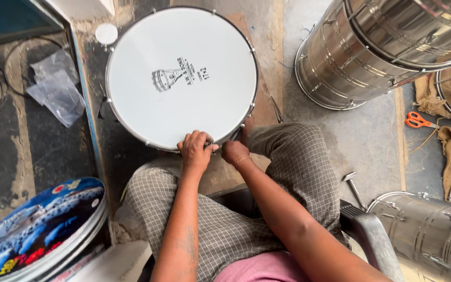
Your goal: The person sits cross-legged and uses a drum key to tighten the tension rods on a white drum head. After tightening the lugs, the person lifts the drum and places it on top of a stack of other drums.
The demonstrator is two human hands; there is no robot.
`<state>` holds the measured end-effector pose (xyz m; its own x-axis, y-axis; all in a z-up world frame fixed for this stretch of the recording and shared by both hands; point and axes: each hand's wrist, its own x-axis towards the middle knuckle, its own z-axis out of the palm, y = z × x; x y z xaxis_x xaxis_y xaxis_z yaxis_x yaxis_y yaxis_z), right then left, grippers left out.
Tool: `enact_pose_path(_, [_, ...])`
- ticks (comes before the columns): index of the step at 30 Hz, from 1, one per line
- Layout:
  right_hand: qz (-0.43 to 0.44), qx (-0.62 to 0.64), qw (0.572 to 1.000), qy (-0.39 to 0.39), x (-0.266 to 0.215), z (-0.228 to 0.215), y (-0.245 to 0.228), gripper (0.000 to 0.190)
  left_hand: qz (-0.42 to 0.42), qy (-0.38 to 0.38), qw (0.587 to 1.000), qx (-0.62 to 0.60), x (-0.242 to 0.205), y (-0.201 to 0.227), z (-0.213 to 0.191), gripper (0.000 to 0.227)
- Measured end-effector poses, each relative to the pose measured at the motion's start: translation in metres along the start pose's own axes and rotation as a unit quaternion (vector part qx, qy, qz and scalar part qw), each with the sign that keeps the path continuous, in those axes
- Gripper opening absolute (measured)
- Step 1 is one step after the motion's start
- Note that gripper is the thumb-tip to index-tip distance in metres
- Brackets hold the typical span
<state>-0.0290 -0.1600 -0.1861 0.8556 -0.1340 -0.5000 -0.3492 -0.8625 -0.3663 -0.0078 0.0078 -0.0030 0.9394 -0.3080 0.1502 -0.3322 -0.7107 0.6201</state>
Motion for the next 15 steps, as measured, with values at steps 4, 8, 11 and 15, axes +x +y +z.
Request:
enact_pose_path(4, [0.09, 0.154, 0.98, -0.086, -0.006, -0.004, 0.002, 0.019, 0.008, 0.025, 1.0, 0.009, 0.002, 0.003, 0.003, 0.028])
enact_pose_path(8, [0.15, 0.464, 0.833, -0.26, -0.039, 0.011, -0.02, 0.014, 0.0, 0.02, 1.0, 0.013, 0.0, 0.001, 0.006, 0.029])
enact_pose_path(11, [0.165, 0.619, 0.719, -0.268, -0.056, 0.02, -0.046, 0.02, -0.003, 0.027, 1.0, 0.013, -0.001, 0.002, 0.005, 0.028])
enact_pose_path(15, [0.103, 0.696, 0.699, -0.129, -0.043, 0.051, -0.075, 0.024, 0.002, 0.022, 1.0, 0.012, -0.001, 0.0, 0.006, 0.027])
